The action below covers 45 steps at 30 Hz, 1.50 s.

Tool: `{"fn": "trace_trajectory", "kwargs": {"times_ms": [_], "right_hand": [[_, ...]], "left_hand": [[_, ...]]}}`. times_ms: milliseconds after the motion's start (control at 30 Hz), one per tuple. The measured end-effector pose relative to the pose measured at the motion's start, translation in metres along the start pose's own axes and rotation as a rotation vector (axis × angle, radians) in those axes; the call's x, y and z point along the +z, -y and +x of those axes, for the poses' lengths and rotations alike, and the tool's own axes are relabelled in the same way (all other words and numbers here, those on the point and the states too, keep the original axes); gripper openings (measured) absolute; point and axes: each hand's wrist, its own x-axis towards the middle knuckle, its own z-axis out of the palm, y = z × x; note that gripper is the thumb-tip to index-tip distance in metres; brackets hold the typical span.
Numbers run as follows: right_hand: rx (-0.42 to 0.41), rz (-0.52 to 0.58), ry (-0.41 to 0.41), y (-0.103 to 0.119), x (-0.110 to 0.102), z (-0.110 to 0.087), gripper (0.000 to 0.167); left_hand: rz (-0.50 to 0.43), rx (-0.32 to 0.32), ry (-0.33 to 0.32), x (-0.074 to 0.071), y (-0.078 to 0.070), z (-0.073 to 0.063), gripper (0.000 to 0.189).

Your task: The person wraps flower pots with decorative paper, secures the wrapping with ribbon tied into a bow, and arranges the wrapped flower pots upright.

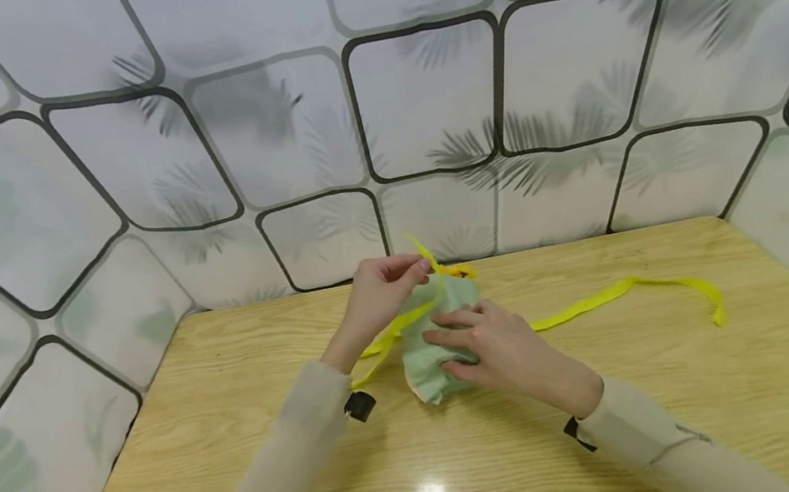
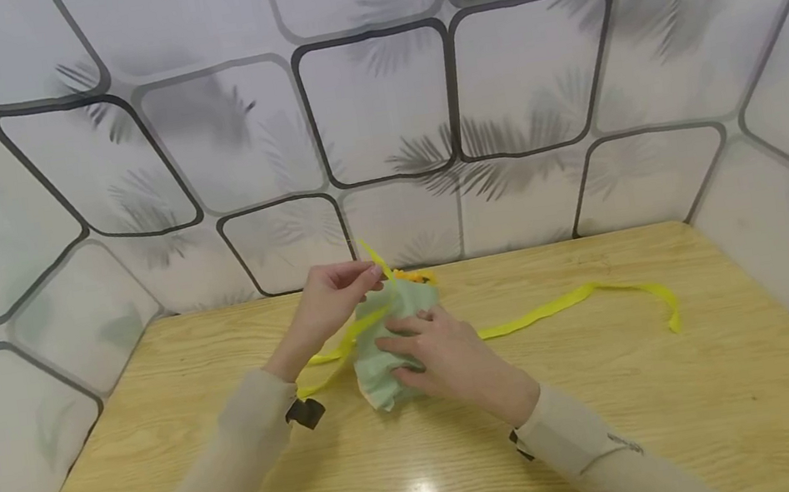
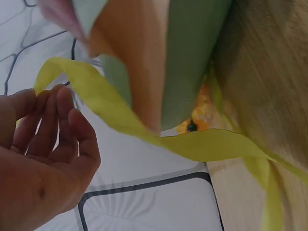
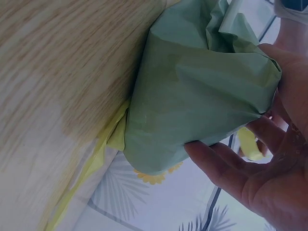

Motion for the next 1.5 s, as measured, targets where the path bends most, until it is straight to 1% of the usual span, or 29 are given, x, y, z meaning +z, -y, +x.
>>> {"fn": "trace_trajectory", "kwargs": {"times_ms": [100,167,233,333,400,467,533,600,667,700,733,800,867,933,967,1033,1133,1200,1300,1367,1500], "right_hand": [[0.001,0.006,0.007,0.001,0.000,0.001,0.039],[0.001,0.016,0.007,0.001,-0.001,0.001,0.039],[0.003,0.021,0.006,0.001,0.000,0.000,0.039],[0.006,0.030,0.006,0.000,0.000,0.000,0.040],[0.011,0.032,0.008,0.000,0.000,0.000,0.040],[0.013,0.032,0.013,0.000,0.000,0.000,0.041],[0.016,0.027,0.017,0.000,0.000,-0.001,0.042],[0.020,0.024,0.016,-0.001,-0.001,-0.002,0.043],[0.025,0.023,0.010,-0.001,-0.002,-0.002,0.043],[0.027,0.026,0.007,-0.001,-0.003,-0.002,0.044],[0.027,0.029,0.004,-0.001,-0.003,-0.002,0.044],[0.024,0.035,0.000,-0.002,-0.003,-0.002,0.044],[0.017,0.034,0.001,-0.001,-0.002,-0.001,0.043],[0.018,0.040,0.005,-0.001,-0.001,-0.001,0.046],[0.031,0.043,0.008,0.000,-0.001,-0.001,0.049],[0.070,0.061,0.007,0.000,0.000,-0.001,0.056],[0.137,0.096,-0.002,0.001,0.001,-0.001,0.075],[0.159,0.109,-0.004,0.001,0.002,0.000,0.087],[0.173,0.111,0.014,0.001,0.000,0.001,0.102],[0.175,0.115,0.026,0.001,-0.001,0.001,0.104],[0.184,0.118,0.042,0.002,-0.002,0.001,0.095]], "left_hand": [[0.065,-0.009,0.037,0.003,0.006,-0.001,0.029],[0.075,-0.023,0.056,0.003,0.009,-0.002,0.030],[0.076,-0.035,0.056,-0.001,0.014,-0.004,0.031],[0.110,-0.039,0.039,-0.010,0.022,-0.008,0.032],[0.155,-0.032,0.014,-0.019,0.028,-0.012,0.030],[0.193,-0.039,0.000,-0.027,0.033,-0.018,0.028],[0.220,-0.039,0.013,-0.033,0.038,-0.025,0.025],[0.241,-0.036,0.055,-0.037,0.042,-0.031,0.025],[0.271,-0.012,0.100,-0.036,0.043,-0.034,0.025],[0.284,0.005,0.113,-0.035,0.043,-0.035,0.024],[0.294,0.018,0.112,-0.034,0.043,-0.036,0.023],[0.309,0.048,0.083,-0.031,0.042,-0.036,0.020],[0.315,0.079,0.037,-0.028,0.039,-0.036,0.016],[0.322,0.131,0.008,-0.026,0.037,-0.036,0.014],[0.329,0.164,0.006,-0.025,0.037,-0.035,0.014],[0.354,0.240,0.023,-0.023,0.036,-0.035,0.015],[0.385,0.324,0.076,-0.021,0.036,-0.036,0.016],[0.390,0.344,0.108,-0.020,0.037,-0.037,0.016],[0.375,0.348,0.147,-0.019,0.037,-0.039,0.016],[0.360,0.366,0.166,-0.019,0.037,-0.041,0.016],[0.345,0.407,0.190,-0.017,0.034,-0.043,0.016]]}}
